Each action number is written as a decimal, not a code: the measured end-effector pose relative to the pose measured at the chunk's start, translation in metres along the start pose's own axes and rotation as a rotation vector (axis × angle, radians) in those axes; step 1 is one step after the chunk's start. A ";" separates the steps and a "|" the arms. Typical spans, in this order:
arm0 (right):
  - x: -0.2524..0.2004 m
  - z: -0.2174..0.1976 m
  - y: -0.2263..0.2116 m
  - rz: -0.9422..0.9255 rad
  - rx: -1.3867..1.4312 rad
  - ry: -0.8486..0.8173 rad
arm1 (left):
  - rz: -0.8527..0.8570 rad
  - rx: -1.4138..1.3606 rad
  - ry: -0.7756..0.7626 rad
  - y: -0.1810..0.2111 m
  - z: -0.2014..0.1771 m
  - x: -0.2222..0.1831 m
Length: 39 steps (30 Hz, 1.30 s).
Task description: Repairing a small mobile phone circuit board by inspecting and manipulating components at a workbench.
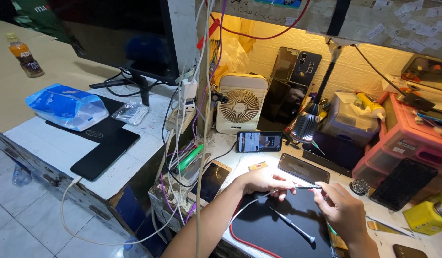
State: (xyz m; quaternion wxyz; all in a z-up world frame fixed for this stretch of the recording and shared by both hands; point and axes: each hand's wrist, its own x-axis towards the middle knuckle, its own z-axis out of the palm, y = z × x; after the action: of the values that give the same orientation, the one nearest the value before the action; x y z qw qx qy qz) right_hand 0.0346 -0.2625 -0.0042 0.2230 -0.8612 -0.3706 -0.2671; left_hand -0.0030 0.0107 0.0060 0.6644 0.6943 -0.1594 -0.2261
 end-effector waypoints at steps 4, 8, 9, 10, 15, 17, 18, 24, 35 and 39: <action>0.001 -0.002 -0.002 0.011 0.007 -0.024 | 0.018 0.008 -0.011 0.000 -0.001 0.000; 0.001 -0.002 -0.002 -0.023 -0.007 -0.010 | 0.025 0.015 0.007 0.002 0.000 -0.001; 0.001 -0.003 -0.003 -0.025 -0.006 -0.017 | 0.013 0.010 0.013 0.003 0.001 -0.001; 0.002 -0.003 -0.003 -0.027 -0.004 -0.025 | 0.000 0.004 0.019 0.004 0.001 -0.001; 0.001 -0.002 -0.003 -0.015 -0.015 -0.027 | -0.003 0.013 0.011 0.002 0.000 0.000; 0.001 -0.002 -0.003 -0.030 -0.018 -0.010 | -0.014 0.013 0.008 0.003 0.000 0.000; 0.001 -0.003 -0.004 -0.015 -0.006 -0.016 | -0.008 0.020 0.013 0.003 0.001 -0.001; 0.001 -0.002 -0.004 -0.009 -0.001 -0.017 | -0.010 0.018 0.009 0.003 0.001 -0.001; 0.001 -0.003 -0.005 -0.002 -0.004 -0.021 | -0.014 0.022 0.031 0.002 0.001 0.000; 0.000 -0.002 -0.002 0.014 0.003 -0.034 | 0.017 0.004 -0.004 0.000 0.000 0.001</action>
State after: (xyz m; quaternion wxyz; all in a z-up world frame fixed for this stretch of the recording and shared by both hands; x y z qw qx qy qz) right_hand 0.0325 -0.2620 -0.0026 0.2198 -0.8679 -0.3685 -0.2502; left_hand -0.0023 0.0107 0.0056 0.6646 0.6939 -0.1669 -0.2214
